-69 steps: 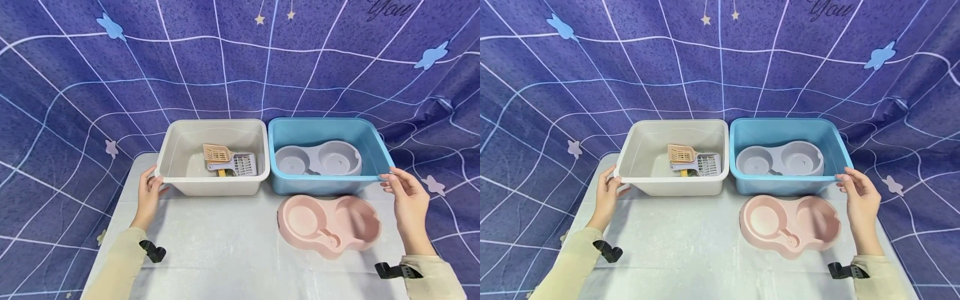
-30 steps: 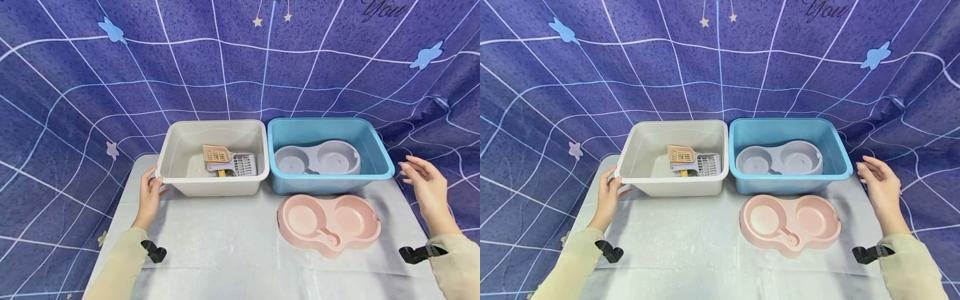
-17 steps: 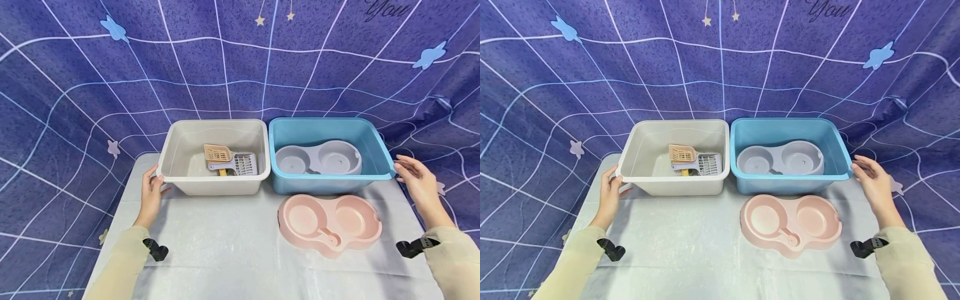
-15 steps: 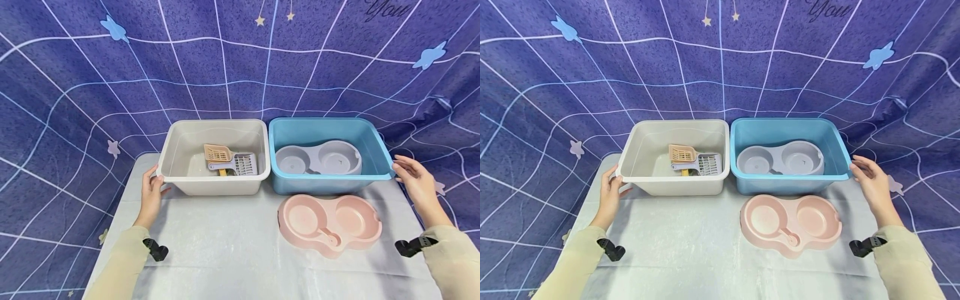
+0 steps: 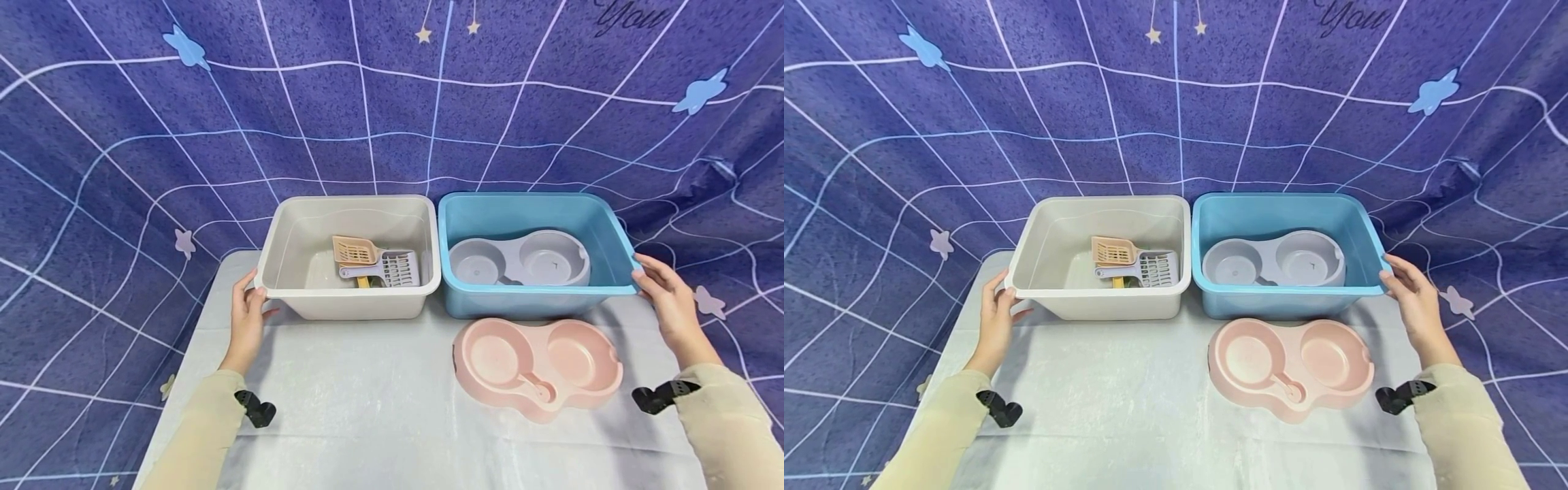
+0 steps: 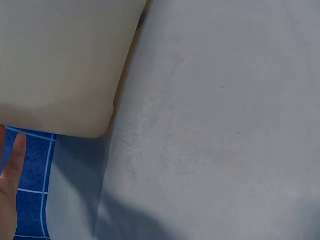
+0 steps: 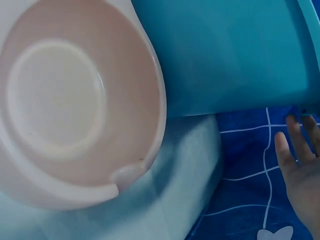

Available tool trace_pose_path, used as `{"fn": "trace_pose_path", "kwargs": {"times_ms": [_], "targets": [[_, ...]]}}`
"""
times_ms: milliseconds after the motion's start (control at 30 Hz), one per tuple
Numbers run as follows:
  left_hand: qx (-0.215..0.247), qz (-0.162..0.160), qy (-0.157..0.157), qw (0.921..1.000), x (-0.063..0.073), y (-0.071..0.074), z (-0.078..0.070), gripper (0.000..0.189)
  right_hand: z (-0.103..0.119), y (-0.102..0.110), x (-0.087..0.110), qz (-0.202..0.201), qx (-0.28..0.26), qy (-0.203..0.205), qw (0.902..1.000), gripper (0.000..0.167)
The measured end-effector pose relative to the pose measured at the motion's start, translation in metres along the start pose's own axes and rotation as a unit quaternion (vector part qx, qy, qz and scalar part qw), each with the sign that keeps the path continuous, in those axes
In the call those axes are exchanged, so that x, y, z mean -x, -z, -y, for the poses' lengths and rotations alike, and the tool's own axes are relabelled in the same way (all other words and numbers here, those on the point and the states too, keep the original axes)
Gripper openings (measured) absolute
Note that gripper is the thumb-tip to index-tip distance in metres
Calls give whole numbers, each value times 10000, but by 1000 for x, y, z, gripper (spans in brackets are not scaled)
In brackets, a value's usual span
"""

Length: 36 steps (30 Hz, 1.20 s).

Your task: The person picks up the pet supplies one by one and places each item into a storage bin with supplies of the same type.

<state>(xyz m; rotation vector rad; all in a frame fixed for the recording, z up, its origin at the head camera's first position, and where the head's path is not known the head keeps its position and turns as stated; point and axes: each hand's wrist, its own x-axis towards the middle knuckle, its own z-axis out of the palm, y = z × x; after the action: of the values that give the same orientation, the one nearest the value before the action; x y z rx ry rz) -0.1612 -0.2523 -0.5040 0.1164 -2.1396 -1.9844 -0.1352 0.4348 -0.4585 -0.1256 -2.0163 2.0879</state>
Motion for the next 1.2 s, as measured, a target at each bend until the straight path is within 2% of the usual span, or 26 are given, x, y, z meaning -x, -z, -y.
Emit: {"fn": "trace_pose_path", "kwargs": {"times_ms": [133, 400, 700, 833, 1000, 1100, 1200], "targets": [[4, 15, 50, 10000, 0, -1, -1, 47, -4, 0, 1, 74, -230, 23, 9997, 39], [43, -23, 75, 10000, 1, -2, -2, 46, -6, -5, 6, 277, -1294, 232, 9909, 40], [24, -35, -78, 10000, 1, -2, 1, 45, -12, -5, 10, 220, -1268, 307, 9912, 39], [3, -40, -114, 9999, 1, -3, 1, 45, -15, -7, 10, 130, -1424, 382, 9890, 38], [-11, -70, -64, 10000, 1, -3, -4, 46, -17, -9, 9, 80, -1705, 448, 9843, 37], [-18, -61, 90, 9999, 4, -3, -14, 47, -17, -10, 8, 31, -1839, 376, 9822, 37], [-24, -45, 183, 9998, 7, 0, -15, 48, -17, -11, 9, 12, -1920, 271, 9810, 38]]}}
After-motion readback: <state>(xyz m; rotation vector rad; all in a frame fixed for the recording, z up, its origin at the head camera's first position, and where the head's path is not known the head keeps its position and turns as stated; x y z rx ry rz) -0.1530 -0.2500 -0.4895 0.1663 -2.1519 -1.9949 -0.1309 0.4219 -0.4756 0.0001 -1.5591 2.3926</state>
